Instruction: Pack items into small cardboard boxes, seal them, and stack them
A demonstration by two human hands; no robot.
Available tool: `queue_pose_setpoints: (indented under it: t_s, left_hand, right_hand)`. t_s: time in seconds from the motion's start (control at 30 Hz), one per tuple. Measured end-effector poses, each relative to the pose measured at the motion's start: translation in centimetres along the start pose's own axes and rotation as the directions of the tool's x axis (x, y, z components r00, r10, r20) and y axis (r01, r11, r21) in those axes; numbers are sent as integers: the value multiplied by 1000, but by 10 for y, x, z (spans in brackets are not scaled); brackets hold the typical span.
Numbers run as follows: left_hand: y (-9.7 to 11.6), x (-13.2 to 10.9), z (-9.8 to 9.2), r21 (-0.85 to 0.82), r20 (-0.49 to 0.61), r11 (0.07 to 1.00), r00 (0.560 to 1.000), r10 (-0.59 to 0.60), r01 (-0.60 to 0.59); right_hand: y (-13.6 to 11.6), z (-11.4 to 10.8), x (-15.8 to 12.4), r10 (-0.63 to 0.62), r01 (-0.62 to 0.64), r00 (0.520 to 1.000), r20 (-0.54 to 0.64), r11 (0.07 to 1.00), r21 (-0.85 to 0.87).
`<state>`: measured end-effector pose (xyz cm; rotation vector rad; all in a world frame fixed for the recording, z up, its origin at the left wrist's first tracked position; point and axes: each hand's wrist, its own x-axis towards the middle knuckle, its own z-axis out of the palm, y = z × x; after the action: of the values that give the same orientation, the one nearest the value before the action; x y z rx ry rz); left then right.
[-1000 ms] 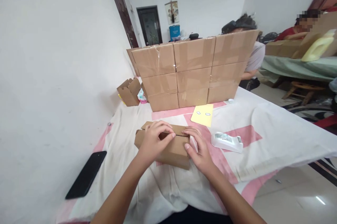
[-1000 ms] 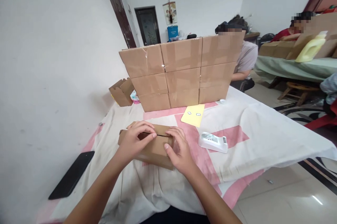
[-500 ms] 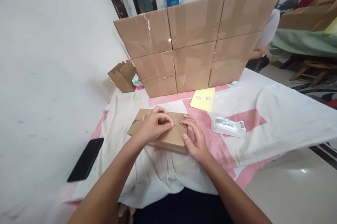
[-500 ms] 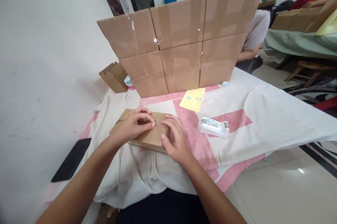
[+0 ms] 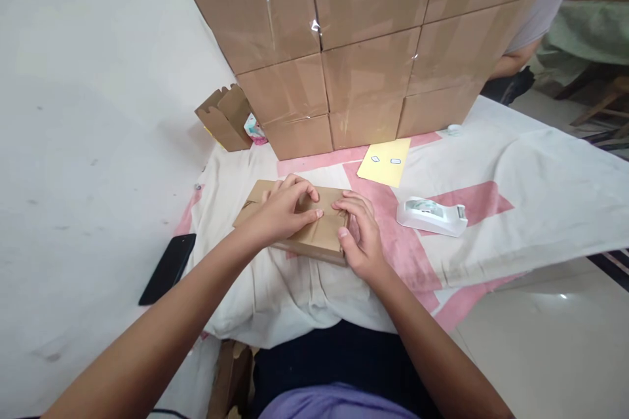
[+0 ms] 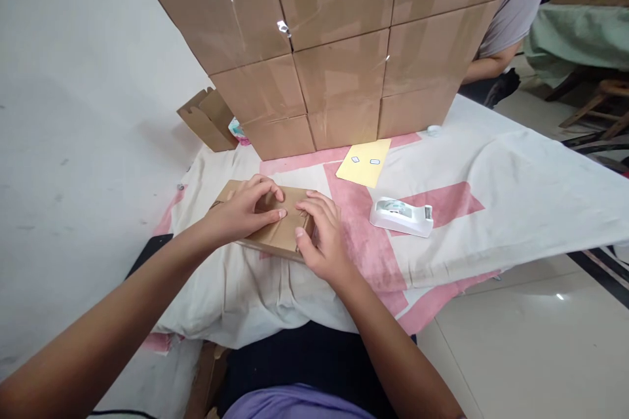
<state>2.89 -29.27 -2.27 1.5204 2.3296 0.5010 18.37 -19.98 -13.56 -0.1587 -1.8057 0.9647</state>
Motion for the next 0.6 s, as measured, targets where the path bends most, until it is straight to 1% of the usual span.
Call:
queue_pose_setpoints:
  t_s: [0.1,0.2,0.33,0.43,0.5,0.6]
  left_hand:
    - [0,-2,3,38,-25,999,999,-37,38]
    - [-4,4,2,39,-14,999,1000,-18,18]
    - [-6,19,-6,36,77,997,995,65,-68]
    - [-1,24,-10,77,144,990,984,105,-117]
    - [4,20,-8,127,137,981,982,128,-146]
    - [12,4,0,219,51,959,984,172,-180]
  right_hand:
    - [1,1,0,9,-9,1000,-1,1000,-1]
    - [2,1,-1,8,-8,1000,-3,1000,-7]
    - [3,2,-3,8,-8,1000,-11,1000,-14]
    - [4,5,-5,-12,12,999,-34,1000,-12]
    - [6,7,-6,-47,47,997,-54,999,-6]
    - [9,8,-7,-77,77,995,-65,997,-10]
